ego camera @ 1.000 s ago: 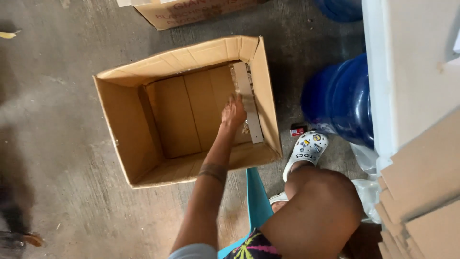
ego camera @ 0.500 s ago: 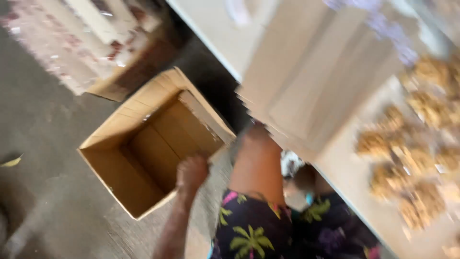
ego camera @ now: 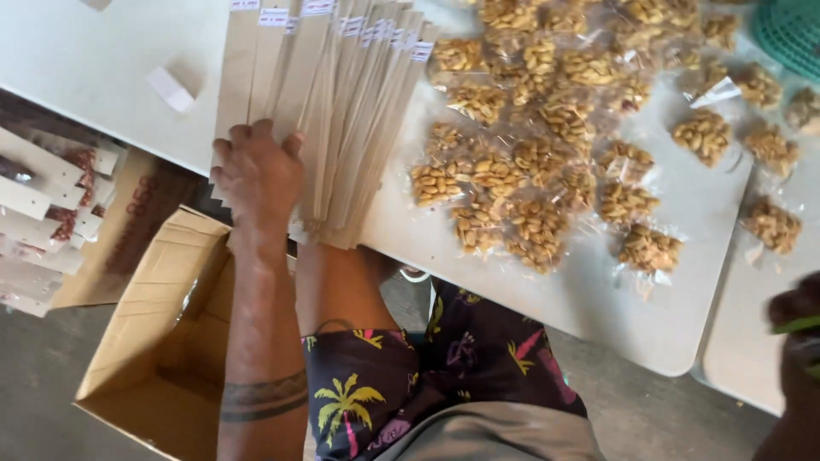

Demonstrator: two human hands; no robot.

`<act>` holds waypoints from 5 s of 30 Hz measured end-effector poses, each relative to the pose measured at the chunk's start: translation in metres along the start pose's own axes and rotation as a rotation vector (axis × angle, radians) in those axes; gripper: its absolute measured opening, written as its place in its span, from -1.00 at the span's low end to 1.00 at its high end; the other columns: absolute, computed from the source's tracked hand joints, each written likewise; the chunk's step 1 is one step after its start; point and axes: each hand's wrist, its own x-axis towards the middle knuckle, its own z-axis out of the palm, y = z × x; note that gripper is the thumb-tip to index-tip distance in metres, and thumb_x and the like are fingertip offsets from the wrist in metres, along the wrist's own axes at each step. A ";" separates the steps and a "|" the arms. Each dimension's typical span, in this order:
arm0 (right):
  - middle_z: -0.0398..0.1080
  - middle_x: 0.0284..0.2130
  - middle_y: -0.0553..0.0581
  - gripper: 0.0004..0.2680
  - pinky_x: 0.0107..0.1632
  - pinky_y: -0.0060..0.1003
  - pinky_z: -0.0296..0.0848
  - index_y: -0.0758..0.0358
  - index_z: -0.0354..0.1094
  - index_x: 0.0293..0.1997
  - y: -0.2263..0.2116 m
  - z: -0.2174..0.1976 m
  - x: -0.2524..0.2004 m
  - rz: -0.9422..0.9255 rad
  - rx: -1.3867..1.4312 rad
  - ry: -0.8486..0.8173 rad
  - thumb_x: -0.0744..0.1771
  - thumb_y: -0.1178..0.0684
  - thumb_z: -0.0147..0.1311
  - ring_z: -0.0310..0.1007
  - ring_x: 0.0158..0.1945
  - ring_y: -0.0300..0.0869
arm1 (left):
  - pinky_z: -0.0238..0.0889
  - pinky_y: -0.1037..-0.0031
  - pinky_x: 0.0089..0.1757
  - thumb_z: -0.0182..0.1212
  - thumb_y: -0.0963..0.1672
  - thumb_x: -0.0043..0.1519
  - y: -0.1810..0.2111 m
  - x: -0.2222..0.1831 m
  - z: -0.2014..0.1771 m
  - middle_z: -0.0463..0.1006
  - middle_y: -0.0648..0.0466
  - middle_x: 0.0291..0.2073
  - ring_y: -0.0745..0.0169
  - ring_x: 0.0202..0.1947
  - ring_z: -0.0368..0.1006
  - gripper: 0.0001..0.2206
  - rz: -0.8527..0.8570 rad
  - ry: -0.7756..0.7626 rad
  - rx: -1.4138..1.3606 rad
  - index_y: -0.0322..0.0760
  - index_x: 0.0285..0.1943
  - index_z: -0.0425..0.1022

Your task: Stapling small plastic bags of nuts onto long cardboard display labels using a hand stapler

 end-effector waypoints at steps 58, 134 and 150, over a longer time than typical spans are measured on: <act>0.25 -0.49 -0.08 -0.83 -0.23 -0.42 0.27 0.20 0.31 -0.21 0.283 0.237 0.054 -0.328 -1.211 0.388 0.27 0.18 0.30 0.32 -0.37 -0.35 | 0.38 0.02 -0.35 0.51 0.02 0.04 0.221 -0.103 -0.047 0.57 -0.07 -0.54 -0.21 -0.40 0.59 -0.65 0.313 -0.236 -0.722 -0.20 -0.38 0.41; 0.47 -0.50 0.21 -0.60 -0.38 -0.30 0.64 0.22 0.26 -0.12 0.332 0.349 0.106 -0.551 -1.022 0.375 0.39 -0.36 -0.26 0.53 -0.50 -0.16 | 0.59 0.40 -0.42 0.38 -0.31 0.17 0.219 -0.159 -0.089 0.67 -0.21 -0.45 0.01 -0.44 0.67 -0.94 0.238 -0.147 -1.469 -0.47 -0.26 0.58; 0.42 -0.47 0.12 -0.77 -0.30 -0.37 0.50 0.28 0.36 -0.17 0.348 0.313 0.128 -0.317 -1.189 0.257 0.24 -0.04 0.20 0.47 -0.44 -0.19 | 0.61 0.28 -0.35 0.27 -0.36 0.20 0.231 -0.169 -0.072 0.64 -0.18 -0.44 -0.09 -0.43 0.64 -0.89 0.351 -0.172 -1.406 -0.41 -0.22 0.55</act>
